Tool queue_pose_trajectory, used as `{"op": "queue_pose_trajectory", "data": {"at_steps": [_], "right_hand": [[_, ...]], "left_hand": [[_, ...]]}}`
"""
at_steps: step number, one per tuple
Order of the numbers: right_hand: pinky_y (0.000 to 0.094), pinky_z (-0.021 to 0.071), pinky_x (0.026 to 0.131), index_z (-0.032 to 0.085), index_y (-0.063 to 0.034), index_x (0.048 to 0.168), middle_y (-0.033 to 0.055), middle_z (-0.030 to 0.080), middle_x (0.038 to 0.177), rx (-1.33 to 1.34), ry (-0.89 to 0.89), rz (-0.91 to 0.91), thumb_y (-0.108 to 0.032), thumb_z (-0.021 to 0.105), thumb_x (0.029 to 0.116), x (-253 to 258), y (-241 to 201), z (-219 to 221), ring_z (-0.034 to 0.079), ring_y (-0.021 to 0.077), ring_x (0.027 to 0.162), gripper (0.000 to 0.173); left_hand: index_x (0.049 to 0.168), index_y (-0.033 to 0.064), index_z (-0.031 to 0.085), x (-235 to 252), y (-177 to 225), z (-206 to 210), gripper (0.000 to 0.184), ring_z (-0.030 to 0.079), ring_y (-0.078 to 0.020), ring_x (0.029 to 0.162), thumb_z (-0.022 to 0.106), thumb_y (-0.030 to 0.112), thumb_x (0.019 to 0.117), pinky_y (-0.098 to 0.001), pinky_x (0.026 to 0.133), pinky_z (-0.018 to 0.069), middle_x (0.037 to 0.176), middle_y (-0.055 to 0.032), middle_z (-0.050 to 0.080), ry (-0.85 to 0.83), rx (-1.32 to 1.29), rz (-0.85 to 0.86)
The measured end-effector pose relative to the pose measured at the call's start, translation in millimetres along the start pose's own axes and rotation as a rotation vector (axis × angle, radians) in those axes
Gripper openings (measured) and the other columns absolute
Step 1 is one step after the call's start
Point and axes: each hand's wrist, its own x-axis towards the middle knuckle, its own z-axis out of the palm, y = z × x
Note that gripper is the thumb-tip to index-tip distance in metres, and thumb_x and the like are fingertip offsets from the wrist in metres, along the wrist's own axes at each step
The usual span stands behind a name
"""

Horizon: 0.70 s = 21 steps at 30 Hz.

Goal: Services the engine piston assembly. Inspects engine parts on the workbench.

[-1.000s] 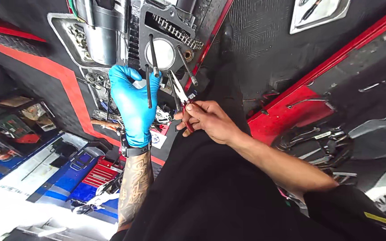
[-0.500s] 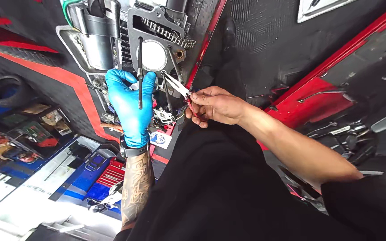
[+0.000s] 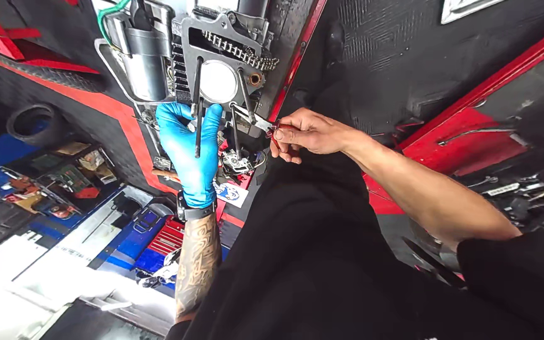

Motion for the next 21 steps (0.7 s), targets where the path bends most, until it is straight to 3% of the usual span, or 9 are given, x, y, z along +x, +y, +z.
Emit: {"op": "queue_pose_trajectory", "data": {"at_steps": [3,8,10,12,13,14,17,21], "right_hand": [[0.0268,0.0557,0.049,0.066,-0.0029,0.088,0.0033,0.070,0.074,-0.099,-0.033,0.011,-0.021,0.044,0.1102,1.7,-7.3,-13.4,0.066,0.0112,0.058,0.036],[0.0256,0.0553,0.046,0.068,-0.0052,0.089,-0.0004,0.069,0.071,-0.266,-0.061,-0.007,-0.024,0.046,0.1098,5.3,-14.5,-25.5,0.065,0.0087,0.054,0.035],[0.0257,0.0560,0.047,0.068,-0.0044,0.090,0.0002,0.070,0.072,-0.257,-0.069,-0.016,-0.023,0.046,0.1097,6.0,-12.2,-26.1,0.065,0.0089,0.055,0.035],[0.0261,0.0570,0.048,0.068,-0.0038,0.090,0.0013,0.072,0.074,-0.246,-0.077,-0.018,-0.021,0.046,0.1095,7.5,-11.4,-27.2,0.066,0.0096,0.056,0.035],[0.0265,0.0575,0.048,0.068,-0.0038,0.090,0.0016,0.072,0.075,-0.238,-0.076,-0.019,-0.022,0.046,0.1095,7.7,-10.9,-26.9,0.067,0.0101,0.057,0.035],[0.0269,0.0583,0.049,0.069,-0.0037,0.090,0.0018,0.072,0.075,-0.229,-0.074,-0.018,-0.022,0.046,0.1093,7.3,-10.1,-25.8,0.068,0.0106,0.058,0.035],[0.0277,0.0602,0.051,0.068,-0.0038,0.090,0.0017,0.073,0.076,-0.218,-0.059,-0.011,-0.022,0.046,0.1094,5.7,-10.5,-21.4,0.069,0.0111,0.059,0.035],[0.0246,0.0591,0.052,0.069,-0.0054,0.093,-0.0017,0.073,0.075,-0.346,-0.014,-0.012,-0.023,0.048,0.1089,4.1,-12.2,-19.6,0.068,0.0069,0.059,0.031]], "left_hand": [[0.104,0.0121,0.053,-1.2,0.1,2.1,0.035,0.055,-0.0015,0.074,0.081,0.028,0.0894,-0.0190,0.066,0.0492,0.089,0.0046,0.055,0.018,0.024,0.018],[0.107,0.0101,0.055,-5.7,-4.2,11.5,0.034,0.060,-0.0037,0.086,0.081,0.023,0.0891,-0.0216,0.076,0.0530,0.097,0.0018,0.058,0.105,-0.054,0.028],[0.111,0.0071,0.055,-11.7,-7.6,18.1,0.032,0.063,-0.0085,0.099,0.078,0.016,0.0911,-0.0262,0.086,0.0556,0.109,-0.0021,0.061,0.157,-0.165,0.046],[0.112,0.0034,0.058,-19.6,-11.0,21.5,0.026,0.061,-0.0168,0.120,0.074,0.011,0.0936,-0.0319,0.098,0.0552,0.135,-0.0110,0.058,0.220,-0.195,0.089],[0.111,0.0021,0.060,-24.9,-12.0,22.3,0.023,0.059,-0.0209,0.126,0.072,0.009,0.0939,-0.0343,0.100,0.0539,0.141,-0.0146,0.056,0.258,-0.185,0.119],[0.111,0.0014,0.062,-31.2,-11.4,23.6,0.020,0.060,-0.0229,0.126,0.072,0.007,0.0939,-0.0357,0.100,0.0541,0.138,-0.0152,0.059,0.302,-0.182,0.141],[0.110,0.0013,0.064,-47.8,-6.1,27.8,0.019,0.068,-0.0178,0.106,0.071,0.000,0.0928,-0.0347,0.092,0.0578,0.110,-0.0072,0.070,0.284,-0.254,0.163],[0.124,0.0016,0.066,-49.8,2.4,28.9,0.029,0.071,-0.0129,0.099,0.068,0.002,0.0960,-0.0314,0.089,0.0606,0.116,-0.0049,0.072,0.070,-0.186,0.113]]}}
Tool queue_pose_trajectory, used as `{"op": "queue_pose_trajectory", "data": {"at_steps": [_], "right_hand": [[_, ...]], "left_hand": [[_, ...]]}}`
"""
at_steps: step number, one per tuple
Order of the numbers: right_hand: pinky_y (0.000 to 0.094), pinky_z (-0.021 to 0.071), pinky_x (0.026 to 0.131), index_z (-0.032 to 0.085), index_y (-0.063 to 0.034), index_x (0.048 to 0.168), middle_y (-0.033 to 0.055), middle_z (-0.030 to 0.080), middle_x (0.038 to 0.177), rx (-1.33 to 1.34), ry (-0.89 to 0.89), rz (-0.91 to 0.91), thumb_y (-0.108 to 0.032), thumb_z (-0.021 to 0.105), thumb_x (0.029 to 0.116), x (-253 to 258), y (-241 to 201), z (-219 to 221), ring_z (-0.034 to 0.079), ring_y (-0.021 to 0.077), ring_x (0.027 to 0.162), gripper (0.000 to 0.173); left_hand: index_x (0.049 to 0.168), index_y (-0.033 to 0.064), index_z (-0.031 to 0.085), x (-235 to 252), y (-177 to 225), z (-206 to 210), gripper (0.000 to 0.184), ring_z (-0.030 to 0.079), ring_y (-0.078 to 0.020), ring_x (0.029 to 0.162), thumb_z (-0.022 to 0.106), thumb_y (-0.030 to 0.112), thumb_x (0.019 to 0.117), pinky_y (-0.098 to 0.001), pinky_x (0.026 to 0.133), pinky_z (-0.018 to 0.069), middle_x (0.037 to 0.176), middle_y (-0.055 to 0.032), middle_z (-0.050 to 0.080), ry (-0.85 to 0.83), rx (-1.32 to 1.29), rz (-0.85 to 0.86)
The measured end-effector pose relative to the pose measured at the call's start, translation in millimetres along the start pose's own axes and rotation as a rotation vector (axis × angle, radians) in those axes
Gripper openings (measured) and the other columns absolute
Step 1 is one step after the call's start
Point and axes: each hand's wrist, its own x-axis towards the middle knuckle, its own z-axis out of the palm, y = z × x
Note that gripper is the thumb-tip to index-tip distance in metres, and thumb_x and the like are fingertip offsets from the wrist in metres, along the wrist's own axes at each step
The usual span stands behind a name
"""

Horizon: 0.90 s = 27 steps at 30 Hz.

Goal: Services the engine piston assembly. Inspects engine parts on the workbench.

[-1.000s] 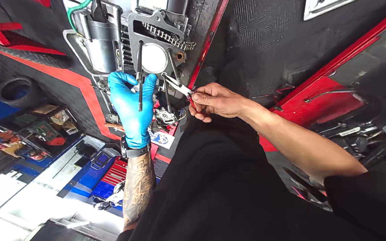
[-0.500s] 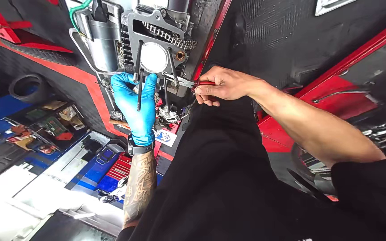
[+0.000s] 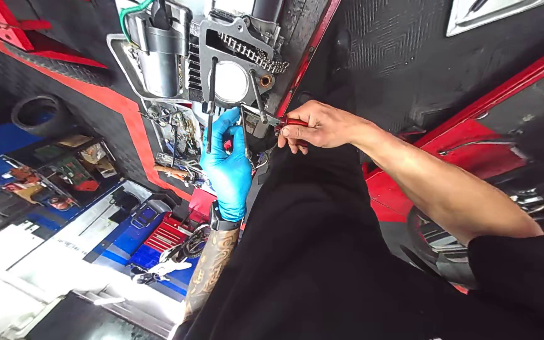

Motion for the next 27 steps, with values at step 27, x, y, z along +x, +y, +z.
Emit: {"op": "queue_pose_trajectory", "data": {"at_steps": [27], "right_hand": [[0.0319,0.0637,0.053,0.069,-0.0012,0.096,0.0042,0.076,0.080,0.185,-0.292,0.035,-0.019,0.045,0.1099,9.0,-20.3,-24.7,0.074,0.0159,0.063,0.033]], "left_hand": [[0.119,0.0046,0.068,13.8,-1.2,2.5,0.024,0.070,-0.0075,0.092,0.072,0.009,0.0956,-0.0259,0.083,0.0596,0.105,-0.0012,0.072,-0.044,0.098,-0.003]]}}
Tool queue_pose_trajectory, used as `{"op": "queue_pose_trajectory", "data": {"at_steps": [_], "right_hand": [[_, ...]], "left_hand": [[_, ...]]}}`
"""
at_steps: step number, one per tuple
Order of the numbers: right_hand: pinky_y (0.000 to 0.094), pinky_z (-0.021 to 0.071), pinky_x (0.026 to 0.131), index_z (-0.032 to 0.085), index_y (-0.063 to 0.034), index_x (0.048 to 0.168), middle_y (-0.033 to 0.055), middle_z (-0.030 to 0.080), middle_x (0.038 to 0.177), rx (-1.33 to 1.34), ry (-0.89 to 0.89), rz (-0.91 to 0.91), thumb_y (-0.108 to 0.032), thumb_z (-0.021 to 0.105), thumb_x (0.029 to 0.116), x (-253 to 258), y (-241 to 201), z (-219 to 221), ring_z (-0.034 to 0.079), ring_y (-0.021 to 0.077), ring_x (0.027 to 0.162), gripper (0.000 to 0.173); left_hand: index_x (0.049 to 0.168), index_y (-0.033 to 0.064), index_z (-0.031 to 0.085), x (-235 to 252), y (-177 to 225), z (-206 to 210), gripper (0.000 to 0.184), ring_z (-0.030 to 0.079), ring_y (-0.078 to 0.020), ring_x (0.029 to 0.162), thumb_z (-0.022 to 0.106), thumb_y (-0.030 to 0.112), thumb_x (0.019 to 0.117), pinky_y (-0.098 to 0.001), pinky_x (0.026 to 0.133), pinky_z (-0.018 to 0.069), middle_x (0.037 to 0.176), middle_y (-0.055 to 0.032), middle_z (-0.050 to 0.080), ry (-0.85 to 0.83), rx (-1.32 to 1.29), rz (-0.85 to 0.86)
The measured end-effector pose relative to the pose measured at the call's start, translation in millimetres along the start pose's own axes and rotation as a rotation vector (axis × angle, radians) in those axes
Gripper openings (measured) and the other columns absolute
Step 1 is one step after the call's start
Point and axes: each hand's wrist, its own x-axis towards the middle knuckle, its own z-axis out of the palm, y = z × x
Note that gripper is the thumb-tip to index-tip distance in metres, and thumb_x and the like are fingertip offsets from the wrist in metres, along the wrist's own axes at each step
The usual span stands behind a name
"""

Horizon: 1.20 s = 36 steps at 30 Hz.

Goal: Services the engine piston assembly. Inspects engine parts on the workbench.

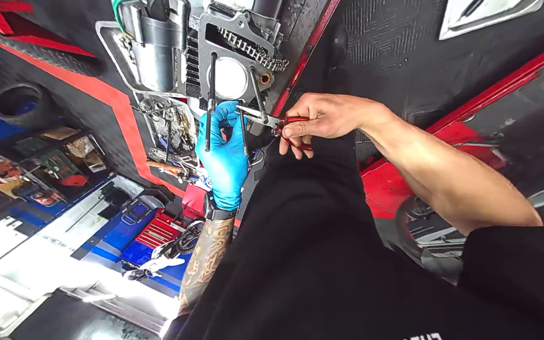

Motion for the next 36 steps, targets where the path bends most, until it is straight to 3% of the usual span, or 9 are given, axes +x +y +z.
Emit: {"op": "queue_pose_trajectory", "data": {"at_steps": [3,6,10,14,19,27,33,36], "right_hand": [[0.0317,0.0634,0.052,0.068,-0.0015,0.094,0.0042,0.076,0.079,-0.006,0.002,0.011,-0.018,0.045,0.1100,-1.1,-3.2,1.5,0.073,0.0155,0.061,0.032],[0.0333,0.0645,0.055,0.067,-0.0018,0.093,0.0045,0.077,0.082,-0.008,0.009,0.044,-0.018,0.045,0.1098,-3.4,-10.2,4.4,0.075,0.0168,0.064,0.032],[0.0331,0.0655,0.059,0.068,-0.0019,0.094,0.0048,0.078,0.088,-0.052,-0.003,0.052,-0.017,0.044,0.1098,-6.0,-22.6,11.3,0.076,0.0164,0.071,0.032],[0.0305,0.0659,0.065,0.069,-0.0021,0.095,0.0028,0.078,0.091,-0.153,0.030,0.067,-0.017,0.047,0.1086,-17.8,-39.6,24.5,0.075,0.0126,0.073,0.031],[0.0298,0.0651,0.069,0.071,-0.0029,0.098,0.0039,0.079,0.095,-0.112,0.155,0.192,-0.020,0.049,0.1061,-57.6,-55.3,48.2,0.076,0.0133,0.078,0.029],[0.0396,0.0661,0.081,0.070,-0.0071,0.108,0.0075,0.079,0.108,-0.016,0.332,0.132,-0.026,0.050,0.1093,-100.8,-64.2,79.9,0.078,0.0230,0.091,0.028],[0.0444,0.0667,0.078,0.072,-0.0076,0.105,0.0129,0.078,0.108,0.009,0.415,0.015,-0.032,0.052,0.1088,-102.3,-69.4,86.9,0.078,0.0294,0.090,0.032],[0.0428,0.0665,0.077,0.072,-0.0057,0.105,0.0121,0.078,0.106,-0.054,0.441,0.074,-0.030,0.051,0.1090,-108.5,-74.1,85.7,0.078,0.0270,0.087,0.032]], "left_hand": [[0.124,0.0016,0.065,-1.4,2.2,-6.9,0.030,0.070,-0.0103,0.093,0.071,0.003,0.0950,-0.0276,0.083,0.0604,0.107,-0.0032,0.073,-0.065,-0.137,-0.042],[0.132,0.0001,0.060,-0.8,3.8,-16.7,0.039,0.070,-0.0159,0.102,0.066,-0.006,0.0939,-0.0334,0.091,0.0607,0.114,-0.0060,0.071,-0.204,-0.437,-0.173],[0.134,0.0006,0.059,0.8,3.5,-20.3,0.037,0.069,-0.0203,0.105,0.056,-0.006,0.0980,-0.0376,0.091,0.0593,0.120,-0.0106,0.069,-0.299,-0.654,-0.226],[0.134,-0.0005,0.059,-2.5,5.0,-20.2,0.037,0.068,-0.0231,0.114,0.049,-0.007,0.0990,-0.0403,0.099,0.0568,0.125,-0.0125,0.069,-0.302,-0.753,-0.250],[0.130,-0.0039,0.061,-13.4,16.0,-22.1,0.033,0.072,-0.0268,0.108,0.054,-0.009,0.0979,-0.0420,0.097,0.0599,0.118,-0.0156,0.073,-0.260,-0.822,-0.247],[0.131,-0.0030,0.062,-32.5,30.9,-37.7,0.036,0.073,-0.0266,0.106,0.066,-0.003,0.0959,-0.0394,0.092,0.0636,0.117,-0.0148,0.074,-0.291,-0.861,-0.185],[0.121,-0.0003,0.070,-37.3,36.7,-31.9,0.028,0.076,-0.0220,0.093,0.074,0.006,0.0939,-0.0366,0.085,0.0656,0.104,-0.0099,0.078,-0.159,-0.839,-0.211],[0.113,-0.0019,0.072,-36.6,40.0,-26.3,0.021,0.078,-0.0233,0.085,0.074,0.005,0.0939,-0.0377,0.081,0.0668,0.097,-0.0115,0.079,-0.086,-0.885,-0.239]]}}
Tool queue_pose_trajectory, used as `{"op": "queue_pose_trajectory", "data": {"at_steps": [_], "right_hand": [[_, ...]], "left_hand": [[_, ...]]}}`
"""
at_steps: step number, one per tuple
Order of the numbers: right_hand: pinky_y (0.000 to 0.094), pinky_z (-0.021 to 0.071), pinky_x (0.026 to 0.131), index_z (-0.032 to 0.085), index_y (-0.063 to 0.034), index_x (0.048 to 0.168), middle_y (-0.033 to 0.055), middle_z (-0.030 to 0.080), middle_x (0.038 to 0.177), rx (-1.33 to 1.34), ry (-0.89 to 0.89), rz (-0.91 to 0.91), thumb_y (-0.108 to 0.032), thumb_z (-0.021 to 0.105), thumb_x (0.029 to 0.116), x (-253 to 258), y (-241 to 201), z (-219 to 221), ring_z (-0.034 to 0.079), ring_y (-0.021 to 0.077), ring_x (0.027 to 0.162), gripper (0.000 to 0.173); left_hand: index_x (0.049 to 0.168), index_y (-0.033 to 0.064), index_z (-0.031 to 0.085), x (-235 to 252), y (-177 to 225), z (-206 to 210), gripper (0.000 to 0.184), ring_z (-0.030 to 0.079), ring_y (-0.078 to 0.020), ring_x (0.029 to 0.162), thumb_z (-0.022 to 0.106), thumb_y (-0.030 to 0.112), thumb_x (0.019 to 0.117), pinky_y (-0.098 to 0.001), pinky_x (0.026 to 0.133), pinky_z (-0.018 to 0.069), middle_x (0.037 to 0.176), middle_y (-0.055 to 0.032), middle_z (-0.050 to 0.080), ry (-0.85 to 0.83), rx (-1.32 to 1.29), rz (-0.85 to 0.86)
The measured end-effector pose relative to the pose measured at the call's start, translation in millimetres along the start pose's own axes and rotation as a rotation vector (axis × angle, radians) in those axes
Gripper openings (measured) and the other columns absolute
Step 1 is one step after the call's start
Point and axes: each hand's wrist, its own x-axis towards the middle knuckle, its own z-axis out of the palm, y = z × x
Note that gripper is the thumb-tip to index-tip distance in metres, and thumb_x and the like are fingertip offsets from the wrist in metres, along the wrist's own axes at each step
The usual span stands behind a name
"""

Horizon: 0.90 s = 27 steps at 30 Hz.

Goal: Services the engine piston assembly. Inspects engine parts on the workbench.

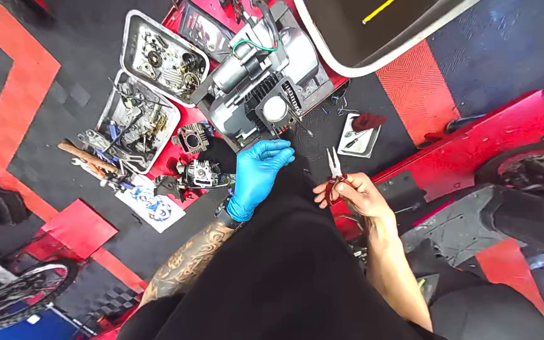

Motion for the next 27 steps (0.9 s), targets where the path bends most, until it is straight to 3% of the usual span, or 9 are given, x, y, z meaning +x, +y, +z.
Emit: {"op": "queue_pose_trajectory", "data": {"at_steps": [6,10,13,15,17,21,23,25,27], "right_hand": [[0.0369,0.0653,0.077,0.072,-0.0026,0.105,0.0048,0.079,0.097,-0.418,0.081,0.361,-0.019,0.051,0.1066,-13.3,-5.4,-25.6,0.076,0.0161,0.081,0.027],[0.0361,0.0650,0.078,0.072,-0.0036,0.104,0.0038,0.079,0.095,-0.498,0.058,0.413,-0.021,0.052,0.1067,-2.1,-9.4,-43.2,0.076,0.0147,0.081,0.027],[0.0320,0.0628,0.076,0.072,-0.0054,0.093,0.0020,0.077,0.090,-0.640,0.080,0.281,-0.024,0.060,0.1029,7.1,-13.5,-45.4,0.073,0.0097,0.079,0.025],[0.0279,0.0496,0.064,0.064,-0.0042,0.075,0.0043,0.065,0.077,-0.751,0.126,0.055,-0.027,0.069,0.0963,10.5,-13.5,-36.8,0.059,0.0083,0.070,0.031],[0.0230,0.0437,0.057,0.058,-0.0055,0.071,0.0044,0.061,0.072,-0.787,0.141,-0.137,-0.029,0.074,0.0914,15.3,-17.9,-18.1,0.053,0.0061,0.064,0.035],[0.0293,0.0578,0.064,0.057,-0.0062,0.090,0.0079,0.068,0.081,-0.722,0.236,-0.351,-0.019,0.077,0.0893,36.7,-31.8,35.9,0.068,0.0137,0.073,0.024],[0.0306,0.0620,0.070,0.050,-0.0084,0.112,0.0040,0.068,0.087,-0.737,0.340,-0.383,-0.014,0.077,0.0880,55.4,-40.1,62.1,0.069,0.0124,0.077,0.037],[0.0328,0.0645,0.075,0.054,0.0009,0.128,0.0078,0.074,0.095,-0.810,0.421,-0.399,-0.008,0.074,0.0897,75.2,-45.8,80.0,0.073,0.0136,0.084,0.044],[0.0324,0.0630,0.078,0.063,0.0058,0.123,0.0129,0.075,0.103,-0.872,0.474,-0.395,-0.005,0.070,0.0923,89.7,-45.2,91.3,0.073,0.0155,0.090,0.033]], "left_hand": [[0.105,-0.0016,0.074,1.0,4.7,2.7,0.016,0.078,-0.0231,0.080,0.078,0.001,0.0892,-0.0380,0.078,0.0681,0.092,-0.0107,0.079,0.041,-0.009,-0.036],[0.102,0.0017,0.076,-2.0,4.1,7.5,0.013,0.078,-0.0184,0.080,0.078,0.004,0.0895,-0.0343,0.076,0.0682,0.090,-0.0067,0.079,0.104,0.086,-0.003],[0.102,0.0028,0.076,-5.1,2.8,12.9,0.011,0.078,-0.0161,0.081,0.077,0.007,0.0912,-0.0323,0.077,0.0680,0.090,-0.0050,0.079,0.147,0.138,0.026],[0.102,0.0022,0.075,-6.0,-0.1,14.9,0.012,0.078,-0.0168,0.083,0.077,0.008,0.0920,-0.0321,0.078,0.0676,0.091,-0.0058,0.079,0.162,0.108,0.018],[0.103,0.0007,0.072,-7.0,-1.2,17.5,0.014,0.078,-0.0187,0.083,0.077,0.007,0.0916,-0.0330,0.079,0.0675,0.091,-0.0076,0.079,0.183,0.048,-0.006],[0.103,0.0001,0.068,-8.9,-2.1,20.0,0.015,0.078,-0.0221,0.084,0.077,0.005,0.0913,-0.0364,0.081,0.0672,0.091,-0.0102,0.079,0.203,-0.050,-0.051],[0.104,-0.0010,0.068,-10.8,-4.5,18.0,0.015,0.078,-0.0217,0.086,0.075,0.004,0.0926,-0.0366,0.083,0.0657,0.093,-0.0108,0.079,0.181,-0.103,-0.045],[0.107,-0.0041,0.067,-11.7,-8.0,15.4,0.015,0.077,-0.0240,0.089,0.072,0.002,0.0943,-0.0400,0.088,0.0644,0.096,-0.0137,0.078,0.136,-0.203,-0.053],[0.108,-0.0052,0.067,-12.5,-11.8,13.5,0.014,0.076,-0.0238,0.091,0.069,0.001,0.0958,-0.0406,0.091,0.0626,0.096,-0.0143,0.077,0.102,-0.288,-0.077]]}}
